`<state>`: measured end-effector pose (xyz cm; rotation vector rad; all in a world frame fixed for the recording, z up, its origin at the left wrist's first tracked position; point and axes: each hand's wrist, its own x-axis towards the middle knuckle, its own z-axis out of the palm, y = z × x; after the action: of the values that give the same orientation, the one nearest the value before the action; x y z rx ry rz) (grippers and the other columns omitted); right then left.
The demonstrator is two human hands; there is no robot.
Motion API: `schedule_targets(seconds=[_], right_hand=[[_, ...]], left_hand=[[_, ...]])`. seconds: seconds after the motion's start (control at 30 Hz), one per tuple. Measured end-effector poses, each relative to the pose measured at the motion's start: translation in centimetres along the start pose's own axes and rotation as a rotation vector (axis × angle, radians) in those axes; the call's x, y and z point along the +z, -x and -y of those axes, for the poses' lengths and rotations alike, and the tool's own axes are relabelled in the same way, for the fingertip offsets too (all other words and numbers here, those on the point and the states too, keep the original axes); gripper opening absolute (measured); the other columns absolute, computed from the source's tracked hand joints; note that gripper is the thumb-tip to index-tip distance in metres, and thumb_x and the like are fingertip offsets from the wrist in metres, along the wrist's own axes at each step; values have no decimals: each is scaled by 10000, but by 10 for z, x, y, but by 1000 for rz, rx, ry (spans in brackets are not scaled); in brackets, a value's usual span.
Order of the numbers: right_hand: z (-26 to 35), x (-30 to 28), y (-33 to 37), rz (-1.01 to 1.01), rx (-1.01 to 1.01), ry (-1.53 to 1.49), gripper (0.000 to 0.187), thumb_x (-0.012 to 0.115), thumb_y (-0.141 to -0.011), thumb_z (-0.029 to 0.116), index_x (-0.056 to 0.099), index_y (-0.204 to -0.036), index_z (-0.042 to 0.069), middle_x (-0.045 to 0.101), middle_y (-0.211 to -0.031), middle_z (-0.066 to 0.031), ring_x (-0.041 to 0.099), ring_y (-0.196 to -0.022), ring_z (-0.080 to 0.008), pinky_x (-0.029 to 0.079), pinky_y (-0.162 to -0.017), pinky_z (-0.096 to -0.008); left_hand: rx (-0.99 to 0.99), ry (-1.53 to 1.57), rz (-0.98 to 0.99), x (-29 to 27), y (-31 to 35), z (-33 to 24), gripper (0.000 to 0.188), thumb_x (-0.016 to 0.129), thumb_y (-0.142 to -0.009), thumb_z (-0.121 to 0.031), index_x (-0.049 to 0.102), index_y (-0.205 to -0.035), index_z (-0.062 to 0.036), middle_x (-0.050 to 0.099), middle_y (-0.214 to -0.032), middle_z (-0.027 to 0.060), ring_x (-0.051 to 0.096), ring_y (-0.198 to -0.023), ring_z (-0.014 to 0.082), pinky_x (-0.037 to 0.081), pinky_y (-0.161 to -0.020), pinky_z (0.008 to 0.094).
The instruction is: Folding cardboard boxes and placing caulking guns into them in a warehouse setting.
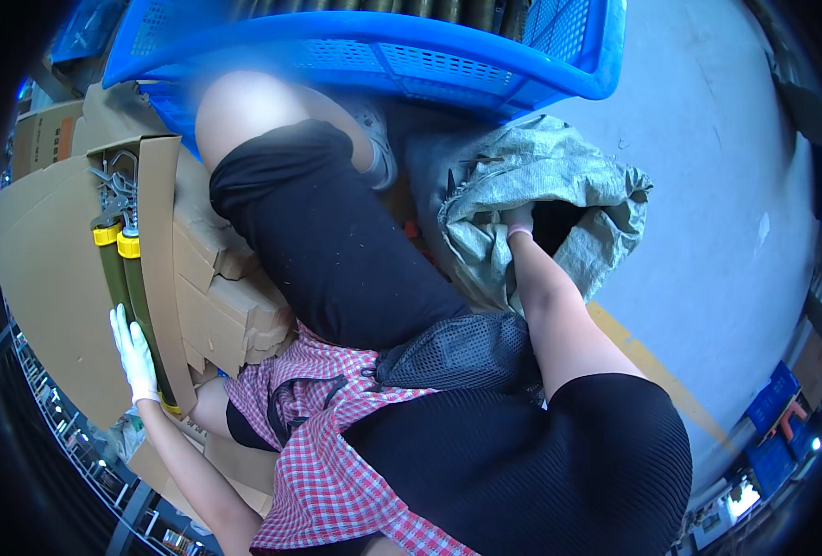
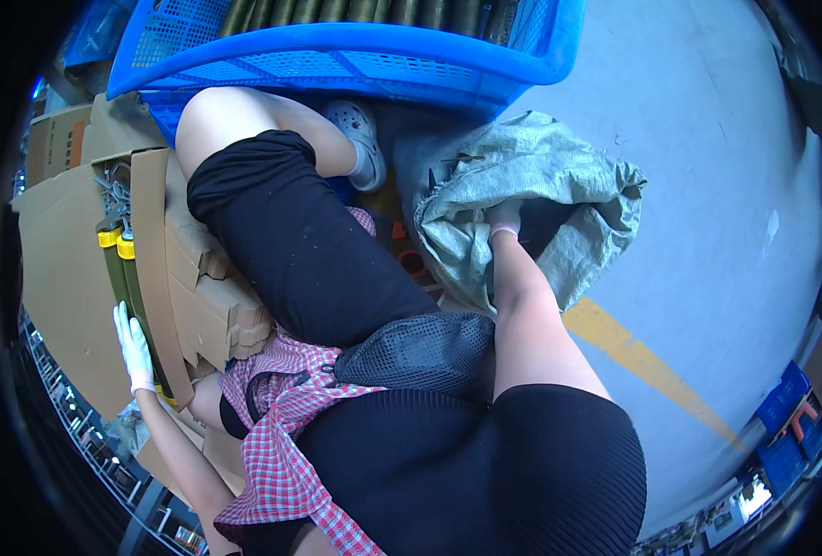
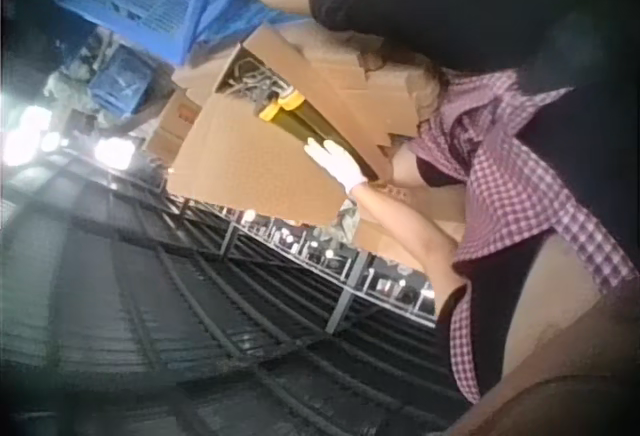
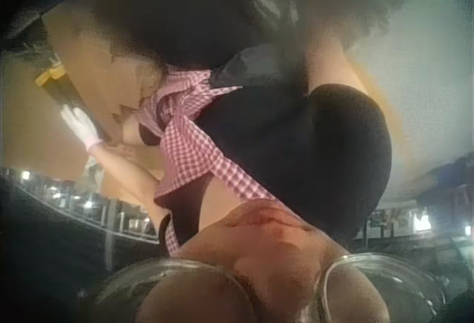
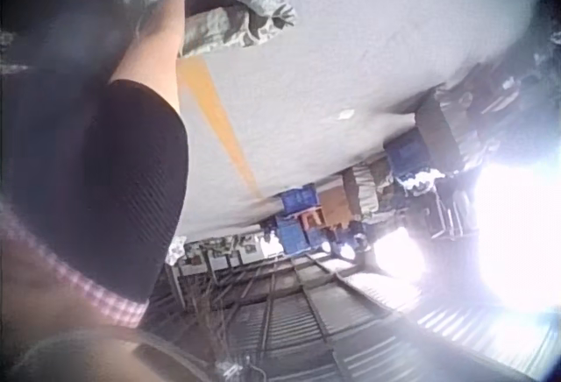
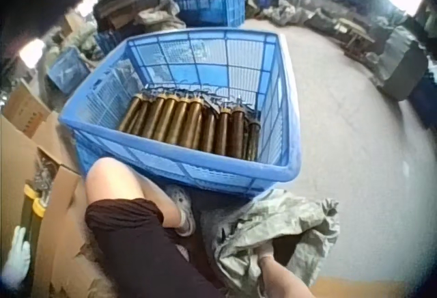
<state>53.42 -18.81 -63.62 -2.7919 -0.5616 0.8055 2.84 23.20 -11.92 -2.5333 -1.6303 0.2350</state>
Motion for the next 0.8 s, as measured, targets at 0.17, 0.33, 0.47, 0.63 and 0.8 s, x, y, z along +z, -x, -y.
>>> schedule_targets(seconds=[0.17,0.33,0.47,0.63,0.8], right_hand=[[14,-120,44,114,-72,-210,352,652,-819,341,653,-1052,76,663,-1018,-218,625,-985,-390,500,-835,-433],[1,-225,88,67,-108,-445,271,596,-889,266,646,-1040,47,671,-936,-207,645,-881,-386,505,-751,-424],[83,-350,140,326,-433,-934,236,549,-887,205,653,-980,15,673,-826,-70,614,-699,-152,472,-626,-286],[259,-450,229,1051,-484,-1146,262,625,-834,188,646,-1037,23,646,-835,-45,604,-753,-142,496,-730,-255],[406,-453,258,188,-1547,-724,574,629,-805,37,399,-1330,16,542,-1192,-133,570,-977,-200,459,-881,-325]], left_hand=[[-31,-10,22,4,2,1,453,369,-1022,-319,414,-1423,-113,299,-1523,158,282,-1407,321,220,-1153,398],[-4,123,-114,1,-3,-1,446,438,-1003,-278,454,-1368,-22,387,-1460,178,332,-1371,328,225,-1150,412],[176,210,-579,-61,16,-140,452,551,-911,-180,480,-1307,26,479,-1335,201,456,-1253,336,315,-1092,436],[1009,824,-89,-106,42,-319,1010,789,-733,-413,254,-1458,43,481,-1358,240,529,-1189,411,440,-981,453],[472,1360,-314,-109,37,-293,1153,760,-752,-462,-19,-1516,-92,628,-1135,210,659,-987,387,547,-780,377]])
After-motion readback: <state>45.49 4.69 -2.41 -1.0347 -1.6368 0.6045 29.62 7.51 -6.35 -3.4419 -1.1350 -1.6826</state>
